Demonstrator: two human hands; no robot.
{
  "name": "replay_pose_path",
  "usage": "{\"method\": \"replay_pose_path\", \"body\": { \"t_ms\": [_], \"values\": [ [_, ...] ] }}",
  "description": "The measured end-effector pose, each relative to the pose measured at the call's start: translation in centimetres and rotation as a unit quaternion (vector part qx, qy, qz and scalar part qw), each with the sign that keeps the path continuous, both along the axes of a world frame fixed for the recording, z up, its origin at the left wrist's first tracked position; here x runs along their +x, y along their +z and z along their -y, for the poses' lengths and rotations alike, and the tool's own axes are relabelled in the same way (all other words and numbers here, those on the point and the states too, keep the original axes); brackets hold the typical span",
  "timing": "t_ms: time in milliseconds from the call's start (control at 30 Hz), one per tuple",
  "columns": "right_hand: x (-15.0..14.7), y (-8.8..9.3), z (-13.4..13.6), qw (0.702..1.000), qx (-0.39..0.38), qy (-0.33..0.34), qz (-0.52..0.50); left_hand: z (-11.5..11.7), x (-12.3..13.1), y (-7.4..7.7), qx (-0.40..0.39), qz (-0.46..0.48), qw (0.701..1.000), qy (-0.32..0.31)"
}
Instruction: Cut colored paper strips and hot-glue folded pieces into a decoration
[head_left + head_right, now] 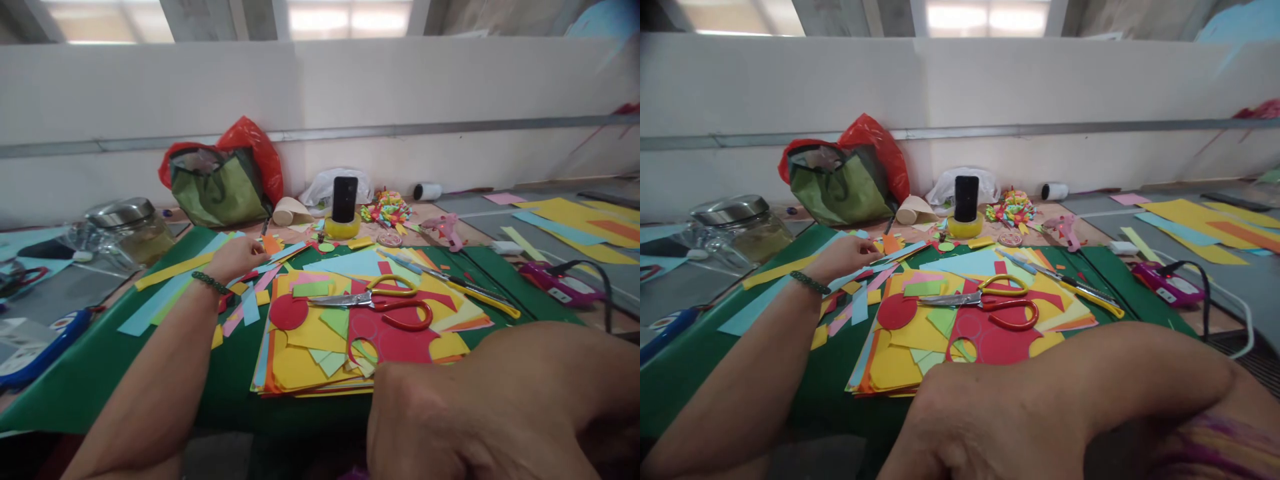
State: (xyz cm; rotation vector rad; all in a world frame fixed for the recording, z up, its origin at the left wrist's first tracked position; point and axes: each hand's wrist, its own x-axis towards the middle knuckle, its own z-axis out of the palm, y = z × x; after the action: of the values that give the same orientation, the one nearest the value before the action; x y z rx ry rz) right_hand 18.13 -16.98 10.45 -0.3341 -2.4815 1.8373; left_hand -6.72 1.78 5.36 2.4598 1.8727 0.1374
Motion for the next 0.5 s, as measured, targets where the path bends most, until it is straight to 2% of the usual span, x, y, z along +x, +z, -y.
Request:
{"method": "replay_pose_path", "body": {
  "t_ms": [100, 200, 367, 433, 500],
  "values": [
    [0.2, -0.2, -0.3, 0.999, 0.035, -0.018, 0.031, 0.0, 0.1, -0.1, -0.008, 0.008, 1.0, -0.001],
    [0.5, -1.4, -1.2, 0.994, 0.09, -0.023, 0.063, 0.0, 0.1, -0.2, -0.014, 0.006, 1.0, 0.003],
    [1.2, -3.0, -3.3, 0.968, 0.206, -0.049, 0.137, -0.2, -0.1, -0.5, -0.008, 0.004, 1.0, -0.001],
    [1.3, -3.0, -3.7, 0.971, 0.209, -0.063, 0.102, -0.3, -0.2, -0.6, -0.002, 0.003, 1.0, -0.003],
    [1.6, -2.7, -3.3, 0.978, 0.185, -0.092, 0.013, -0.4, -0.2, -0.7, 0.004, -0.004, 1.0, -0.008]
  ]
}}
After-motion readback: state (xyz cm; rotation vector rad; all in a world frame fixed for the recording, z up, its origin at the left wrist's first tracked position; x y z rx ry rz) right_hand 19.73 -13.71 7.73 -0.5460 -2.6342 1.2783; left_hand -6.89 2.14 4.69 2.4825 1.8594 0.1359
